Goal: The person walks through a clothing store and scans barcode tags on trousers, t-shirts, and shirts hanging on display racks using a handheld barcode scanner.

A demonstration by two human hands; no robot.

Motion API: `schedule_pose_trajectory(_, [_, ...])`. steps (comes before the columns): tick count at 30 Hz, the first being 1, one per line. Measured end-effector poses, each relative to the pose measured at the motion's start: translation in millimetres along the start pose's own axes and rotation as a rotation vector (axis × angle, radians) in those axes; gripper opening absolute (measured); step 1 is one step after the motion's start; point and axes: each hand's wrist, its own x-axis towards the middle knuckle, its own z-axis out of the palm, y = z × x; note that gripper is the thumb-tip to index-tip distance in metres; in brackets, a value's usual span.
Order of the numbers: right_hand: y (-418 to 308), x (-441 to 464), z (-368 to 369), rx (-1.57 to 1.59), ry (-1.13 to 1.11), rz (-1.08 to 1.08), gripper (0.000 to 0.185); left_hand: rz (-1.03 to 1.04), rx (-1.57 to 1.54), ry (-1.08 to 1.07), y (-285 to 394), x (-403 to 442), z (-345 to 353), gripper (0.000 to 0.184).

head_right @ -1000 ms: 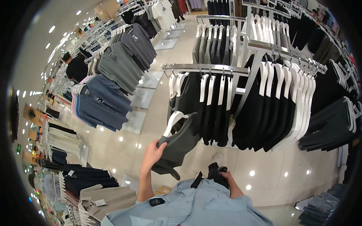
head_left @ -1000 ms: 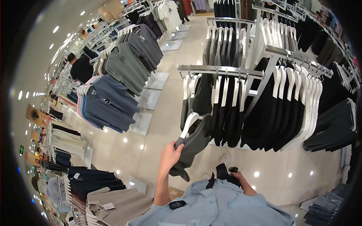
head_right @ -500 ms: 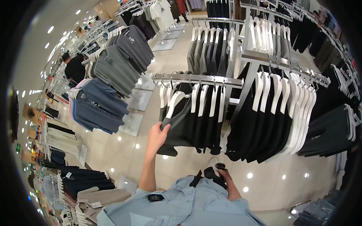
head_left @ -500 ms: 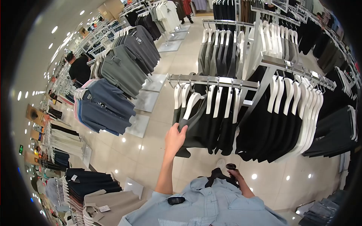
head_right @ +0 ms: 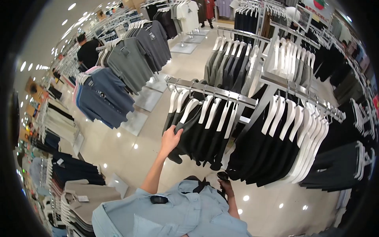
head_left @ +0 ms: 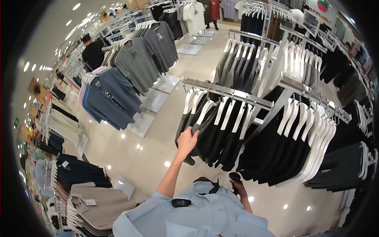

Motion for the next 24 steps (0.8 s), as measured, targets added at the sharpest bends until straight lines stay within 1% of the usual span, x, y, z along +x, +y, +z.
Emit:
schedule_pose_trajectory(1, [-9,-4,1,-0.009,0.002,-0.028,0.024,-0.013,-0.012,0.012,-2,0,1,0.043])
schedule_pose_trajectory(3, [-27,-13,6,-0.006,-0.004,-0.066,0.025,0.029,0.01,-0.077,-7,1,1,0.038])
schedule_pose_trajectory(4, [-34,-14,8,-0.058,-0.02,-0.097,0.024,0.019,-0.001,-0.064,-8,-2,1,0.038])
schedule_pose_trajectory(6, [-61,-28,17,-0.12,-0.04,-0.083,0.024,0.149,0.046,-0.047,-10,-7,-3,0.029])
schedule_pose_trajectory(7, [-77,-37,23,-0.139,-0.047,-0.088,0.024,0.137,0.039,-0.031,-13,-9,-3,0.029])
schedule_pose_trajectory(9, [-98,-48,32,-0.343,-0.11,-0.112,0.024,0.163,0.062,-0.043,-25,-16,-2,0.028])
schedule_pose_trajectory(10, [-100,-44,33,-0.385,-0.147,-0.129,0.025,0.146,0.056,-0.029,-33,-20,1,0.028])
schedule_pose_trajectory(12, [-120,-64,49,-0.373,-0.202,-0.201,0.026,0.169,0.141,-0.004,-48,-31,3,0.027])
schedule_pose_trajectory(13, [-129,-71,55,-0.395,-0.214,-0.201,0.026,0.141,0.169,-0.022,-54,-39,1,0.025])
schedule_pose_trajectory(15, [-147,-81,70,-0.534,-0.277,-0.23,0.026,0.083,0.166,-0.017,-70,-54,0,0.024])
schedule_pose_trajectory(17, [-160,-88,85,-0.58,-0.344,-0.262,0.027,0.005,0.153,-0.06,-84,-73,-8,0.022])
schedule_pose_trajectory(18, [-166,-93,94,-0.606,-0.393,-0.294,0.027,-0.017,0.155,-0.046,-92,-83,-11,0.022])
schedule_pose_trajectory(20, [-173,-99,115,-0.619,-0.448,-0.329,0.028,-0.105,0.095,-0.113,-108,-108,-16,0.02])
schedule_pose_trajectory(22, [-173,-99,133,-0.688,-0.491,-0.379,0.026,-0.131,0.097,-0.112,-119,-130,-25,0.022])
schedule_pose_trajectory(24, [-171,-98,152,-0.747,-0.535,-0.373,0.029,-0.226,-0.036,-0.265,-120,-149,-40,0.027])
